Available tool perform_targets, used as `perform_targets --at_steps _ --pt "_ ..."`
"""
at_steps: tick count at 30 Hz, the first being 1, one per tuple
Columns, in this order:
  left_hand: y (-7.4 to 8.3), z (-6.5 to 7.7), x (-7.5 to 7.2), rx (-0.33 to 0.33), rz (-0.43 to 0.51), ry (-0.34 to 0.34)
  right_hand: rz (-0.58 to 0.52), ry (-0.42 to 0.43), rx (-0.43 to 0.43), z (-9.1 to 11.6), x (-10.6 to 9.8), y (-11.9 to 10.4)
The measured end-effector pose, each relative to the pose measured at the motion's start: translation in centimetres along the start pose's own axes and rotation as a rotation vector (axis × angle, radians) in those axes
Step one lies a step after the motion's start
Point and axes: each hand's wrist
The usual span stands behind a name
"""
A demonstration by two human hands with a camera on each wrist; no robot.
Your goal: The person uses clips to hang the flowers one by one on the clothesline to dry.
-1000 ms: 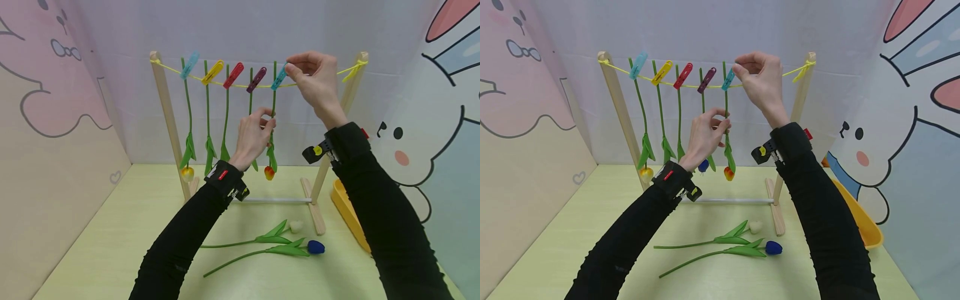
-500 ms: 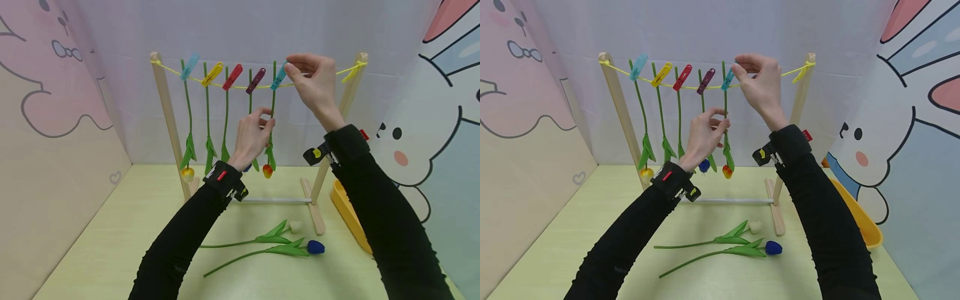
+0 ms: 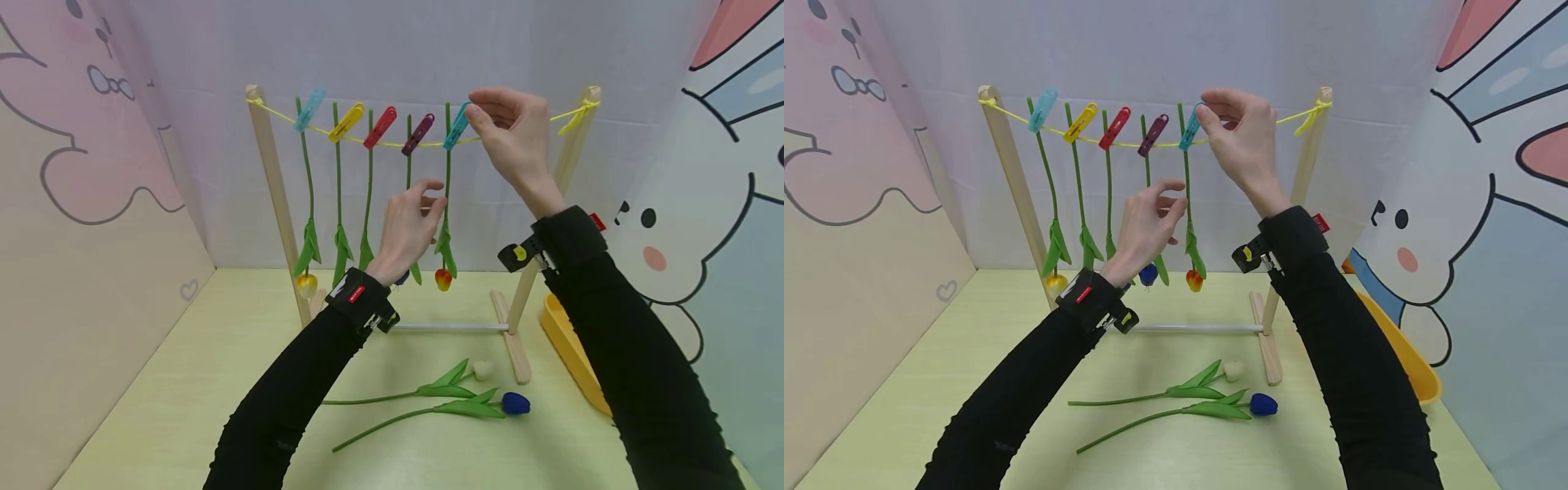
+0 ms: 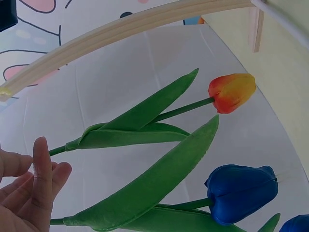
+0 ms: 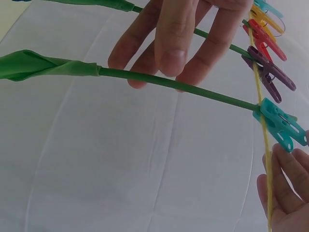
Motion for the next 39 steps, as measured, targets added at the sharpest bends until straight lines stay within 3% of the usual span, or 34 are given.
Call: perform_targets --at_steps 12,29,39 --pt "-0.2 1.4 -0.2 0.027 0.006 0.004 -0.005 0.009 -0.069 0.9 -0.5 0.0" --pt "-1.6 4.2 -0.8 0.069 0.01 -0.015 -0.119 0.022 -0.149 3.9 -1.4 0.7" --pt "-3.2 6.8 -1.0 0.074 -0.021 -0.07 -0.196 -0.023 -0.106 6.4 -1.6 1.0"
Point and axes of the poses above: each hand's wrist, its own z-axis away from the middle knuckle, its own x-axis out of the palm, y = z × x, and after that the axes turned 3 degrees about -x, right-handed
